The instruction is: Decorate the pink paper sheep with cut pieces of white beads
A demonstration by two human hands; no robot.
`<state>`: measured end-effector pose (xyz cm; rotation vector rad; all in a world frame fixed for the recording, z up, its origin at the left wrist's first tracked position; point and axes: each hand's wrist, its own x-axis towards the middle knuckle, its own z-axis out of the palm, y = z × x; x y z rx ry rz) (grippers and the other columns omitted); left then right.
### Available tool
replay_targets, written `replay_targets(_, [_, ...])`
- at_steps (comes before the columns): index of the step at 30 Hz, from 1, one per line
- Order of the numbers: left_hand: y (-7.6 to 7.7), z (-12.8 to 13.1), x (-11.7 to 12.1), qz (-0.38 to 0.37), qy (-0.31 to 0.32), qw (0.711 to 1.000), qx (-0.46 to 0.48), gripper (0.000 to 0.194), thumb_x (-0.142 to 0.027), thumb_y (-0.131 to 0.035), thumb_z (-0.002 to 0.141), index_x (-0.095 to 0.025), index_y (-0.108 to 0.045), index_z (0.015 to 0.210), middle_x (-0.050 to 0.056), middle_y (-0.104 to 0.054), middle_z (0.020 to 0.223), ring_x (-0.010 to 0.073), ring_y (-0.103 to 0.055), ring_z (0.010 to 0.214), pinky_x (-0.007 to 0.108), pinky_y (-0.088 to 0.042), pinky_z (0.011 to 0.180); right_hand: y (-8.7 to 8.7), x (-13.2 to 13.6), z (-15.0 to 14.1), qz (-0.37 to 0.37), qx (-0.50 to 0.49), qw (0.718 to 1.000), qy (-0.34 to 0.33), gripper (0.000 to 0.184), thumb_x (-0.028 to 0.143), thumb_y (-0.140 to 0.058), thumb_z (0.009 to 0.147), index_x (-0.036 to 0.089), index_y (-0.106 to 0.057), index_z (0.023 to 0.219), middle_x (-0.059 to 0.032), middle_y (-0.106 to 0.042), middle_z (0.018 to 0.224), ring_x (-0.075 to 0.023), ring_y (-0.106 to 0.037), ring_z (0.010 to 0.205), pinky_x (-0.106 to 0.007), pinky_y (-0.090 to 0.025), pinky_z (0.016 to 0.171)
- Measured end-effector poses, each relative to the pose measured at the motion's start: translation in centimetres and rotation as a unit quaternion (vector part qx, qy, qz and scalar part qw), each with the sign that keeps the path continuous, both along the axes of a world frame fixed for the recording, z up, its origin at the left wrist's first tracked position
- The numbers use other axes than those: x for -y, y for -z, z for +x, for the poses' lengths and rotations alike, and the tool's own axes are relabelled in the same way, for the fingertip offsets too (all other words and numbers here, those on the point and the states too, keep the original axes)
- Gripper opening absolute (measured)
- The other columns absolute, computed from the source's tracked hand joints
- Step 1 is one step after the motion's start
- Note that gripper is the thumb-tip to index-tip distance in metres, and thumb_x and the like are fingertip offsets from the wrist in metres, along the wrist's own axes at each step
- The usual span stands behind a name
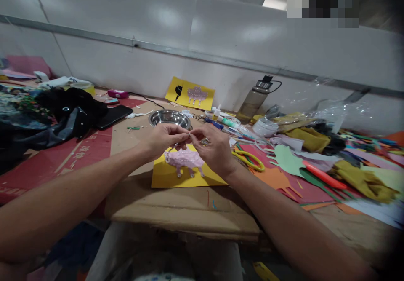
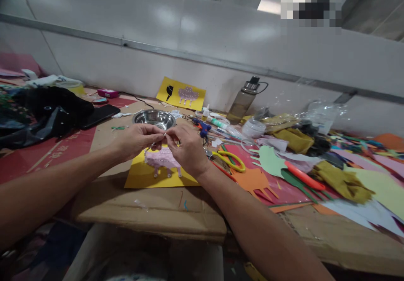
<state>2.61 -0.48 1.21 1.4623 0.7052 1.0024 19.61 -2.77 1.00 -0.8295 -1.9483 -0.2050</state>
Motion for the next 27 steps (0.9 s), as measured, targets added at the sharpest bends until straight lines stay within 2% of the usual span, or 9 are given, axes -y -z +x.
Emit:
replay_targets(7, [-0.2,0.0,0.2,0.024,-0.013,0.999,-0.032,0.014,-0.025,-0.068,0.075,-0.012,-0.069,0.074,0.001,-0.062,0.058,0.0071,-0.053,0.052,0.020,-0.038,0.051,-0.4,0.2,0.1,-0.047,-0.009,0.998,-0.041,0.011,0.012,-0.057,0.082,0.020,-0.064,0.077,-0.0032,-0.064,0.075,-0.0154,-0.059,0.072,-0.029,-0.047,0.067])
replay_targets(11, [-0.6,0.0,0.3,0.031,-0.022,0.999,-0.036,0.015,-0.025,-0.066,0.077,-0.012,-0.067,0.070,0.000,-0.060,0.056,0.0065,-0.052,0.050,0.020,-0.035,0.048,-0.2,0.2,0.2,-0.117,-0.083,0.989,-0.047,0.004,0.019,-0.060,0.081,0.020,-0.063,0.084,-0.0013,-0.064,0.076,-0.0140,-0.060,0.069,-0.029,-0.049,0.067])
replay_targets(14, [-0.7,-0.1,0.4,0.026,-0.013,0.999,-0.027,0.015,-0.024,-0.065,0.076,-0.012,-0.065,0.067,-0.001,-0.059,0.056,0.0064,-0.051,0.050,0.020,-0.037,0.049,0.0,0.1,0.1,-0.161,-0.131,0.977,-0.056,0.010,0.022,-0.062,0.079,0.020,-0.061,0.089,-0.0011,-0.065,0.080,-0.0129,-0.061,0.069,-0.028,-0.051,0.066])
replay_targets(22, [-0.6,0.0,0.3,0.014,0.003,1.000,0.015,0.016,-0.027,-0.069,0.073,-0.012,-0.065,0.070,0.000,-0.060,0.059,0.0067,-0.052,0.051,0.021,-0.039,0.050,0.3,0.1,-0.1,-0.211,-0.162,0.960,-0.089,0.009,0.024,-0.059,0.082,0.019,-0.061,0.089,-0.0024,-0.065,0.081,-0.0134,-0.063,0.071,-0.028,-0.052,0.064])
replay_targets(27, [-1.2,0.1,0.9,0.027,-0.004,0.999,-0.030,0.017,-0.026,-0.067,0.076,-0.012,-0.063,0.067,-0.001,-0.058,0.057,0.0063,-0.052,0.049,0.020,-0.040,0.049,0.1,0.3,-0.1,-0.210,-0.154,0.963,-0.076,0.008,0.022,-0.057,0.082,0.018,-0.064,0.086,-0.0028,-0.066,0.079,-0.0132,-0.062,0.070,-0.027,-0.051,0.063])
